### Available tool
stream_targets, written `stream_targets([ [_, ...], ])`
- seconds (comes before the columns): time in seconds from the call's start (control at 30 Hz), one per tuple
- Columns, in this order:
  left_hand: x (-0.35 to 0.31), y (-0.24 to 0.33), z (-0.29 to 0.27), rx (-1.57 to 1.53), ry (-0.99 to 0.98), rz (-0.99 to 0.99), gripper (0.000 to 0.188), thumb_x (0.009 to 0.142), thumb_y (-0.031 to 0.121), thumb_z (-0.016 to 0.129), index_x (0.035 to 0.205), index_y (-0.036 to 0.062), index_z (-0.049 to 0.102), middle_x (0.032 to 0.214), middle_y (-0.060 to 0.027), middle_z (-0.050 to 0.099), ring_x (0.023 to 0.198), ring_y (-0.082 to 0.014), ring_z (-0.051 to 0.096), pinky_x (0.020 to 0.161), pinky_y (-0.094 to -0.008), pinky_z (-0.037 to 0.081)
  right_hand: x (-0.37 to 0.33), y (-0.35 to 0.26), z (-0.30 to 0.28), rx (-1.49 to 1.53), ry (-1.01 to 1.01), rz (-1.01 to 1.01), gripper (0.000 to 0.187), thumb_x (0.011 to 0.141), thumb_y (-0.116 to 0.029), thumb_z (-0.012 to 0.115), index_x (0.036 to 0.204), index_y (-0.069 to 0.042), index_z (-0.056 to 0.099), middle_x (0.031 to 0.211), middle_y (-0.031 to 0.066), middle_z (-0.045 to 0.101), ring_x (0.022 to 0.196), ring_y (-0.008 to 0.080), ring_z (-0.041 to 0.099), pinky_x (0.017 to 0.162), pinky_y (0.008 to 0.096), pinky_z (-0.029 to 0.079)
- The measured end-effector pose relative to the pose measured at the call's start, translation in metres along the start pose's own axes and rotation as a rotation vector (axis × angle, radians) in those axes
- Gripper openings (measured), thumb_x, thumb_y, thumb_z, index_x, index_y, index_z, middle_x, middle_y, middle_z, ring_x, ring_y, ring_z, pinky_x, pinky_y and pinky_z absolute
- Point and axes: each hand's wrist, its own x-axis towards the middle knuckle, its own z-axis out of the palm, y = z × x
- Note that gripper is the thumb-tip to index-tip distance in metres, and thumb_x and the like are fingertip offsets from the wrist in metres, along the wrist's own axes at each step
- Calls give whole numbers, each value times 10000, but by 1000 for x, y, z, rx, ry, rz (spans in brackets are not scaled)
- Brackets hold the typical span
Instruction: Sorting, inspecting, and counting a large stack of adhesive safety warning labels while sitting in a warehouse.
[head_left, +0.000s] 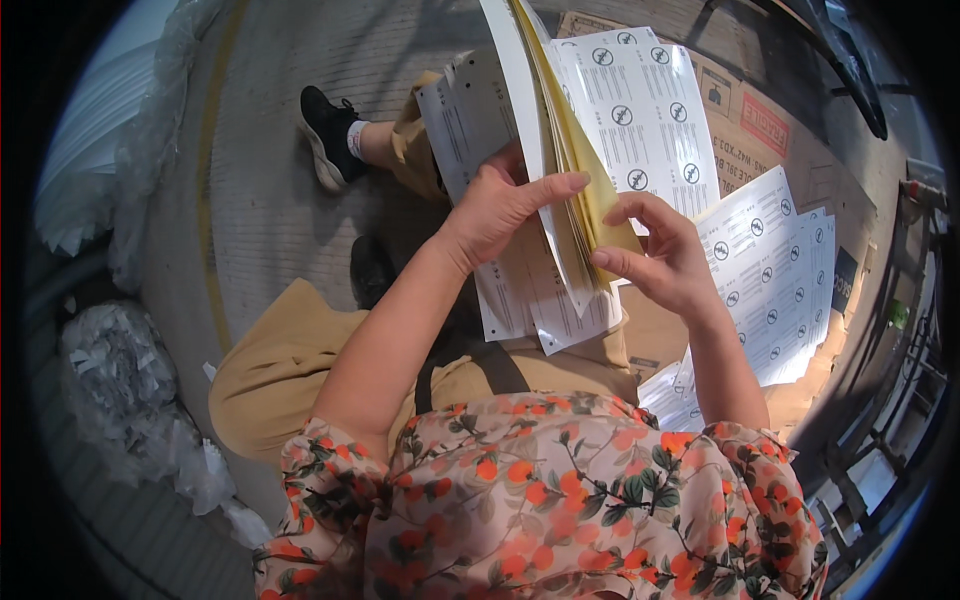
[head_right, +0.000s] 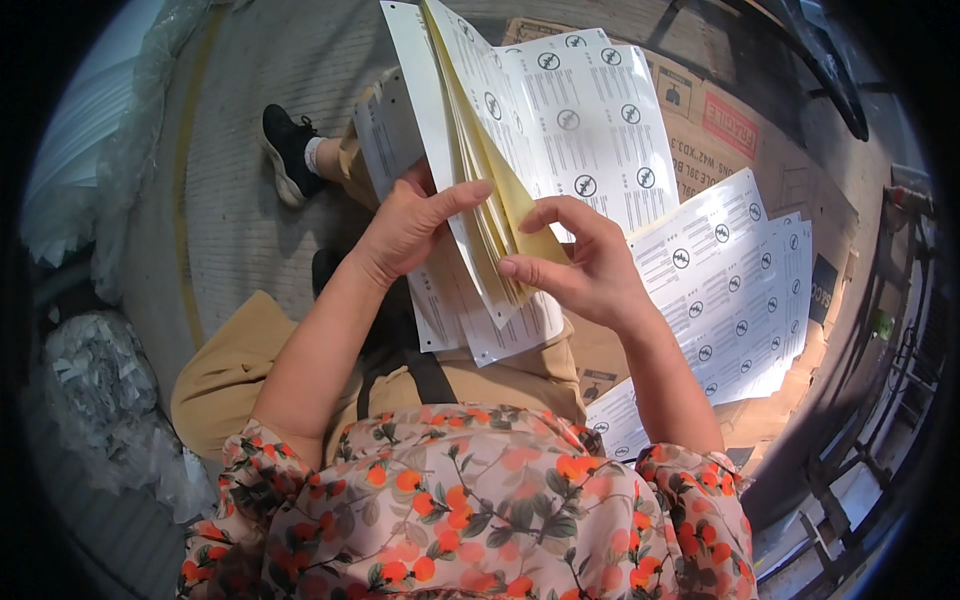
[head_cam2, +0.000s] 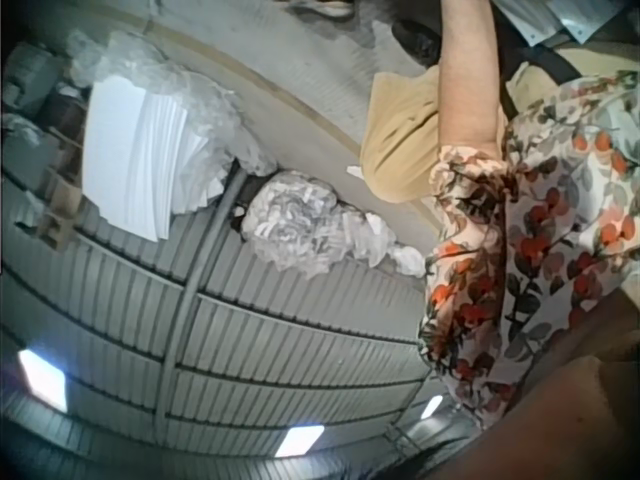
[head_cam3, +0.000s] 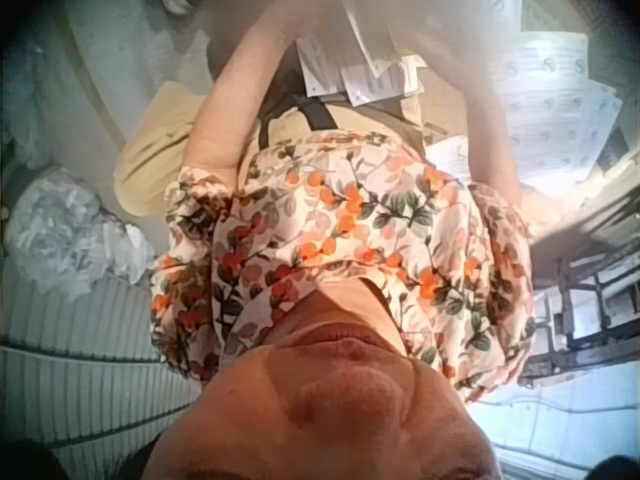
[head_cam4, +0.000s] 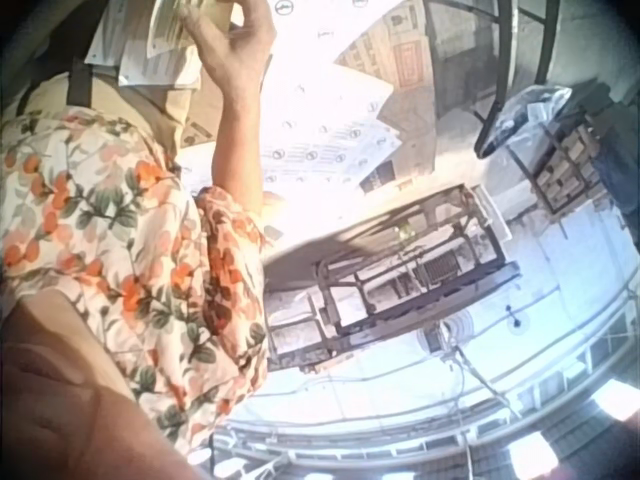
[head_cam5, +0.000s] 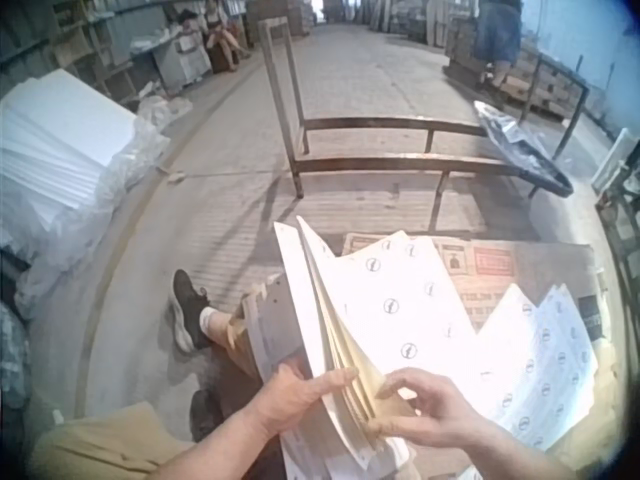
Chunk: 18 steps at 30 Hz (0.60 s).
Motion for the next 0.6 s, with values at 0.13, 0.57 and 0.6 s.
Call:
stream_targets([
  [0.13, -2, 1, -2, -10, -24, -17, 487, 764, 166, 739, 1170, 11, 518, 1108, -83, 596, 1004, -157, 572, 898, -288, 448, 0, 4, -4, 99, 0, 65, 191, 828, 7, 577, 1018, -5, 563, 995, 22, 558, 899, 60, 539, 744, 228, 513],
  [0.57, 0, -1, -11, -11, -96, -12, 561, 722, 69, 752, 1213, 32, 483, 1133, -71, 576, 1045, -163, 554, 904, -298, 464, 2, 11, -8, -35, -107, -68, 185, 805, -21, 602, 979, -68, 641, 1063, 59, 529, 953, 132, 521, 791, 245, 442],
  [0.6, 1, -1, -11, -18, -102, -10, 577, 715, 59, 753, 1221, 33, 477, 1147, -73, 567, 1051, -163, 551, 911, -299, 460, 1, 12, -8, -26, -96, -94, 191, 790, -51, 654, 980, -71, 641, 1058, 56, 529, 974, 137, 514, 810, 249, 436],
])
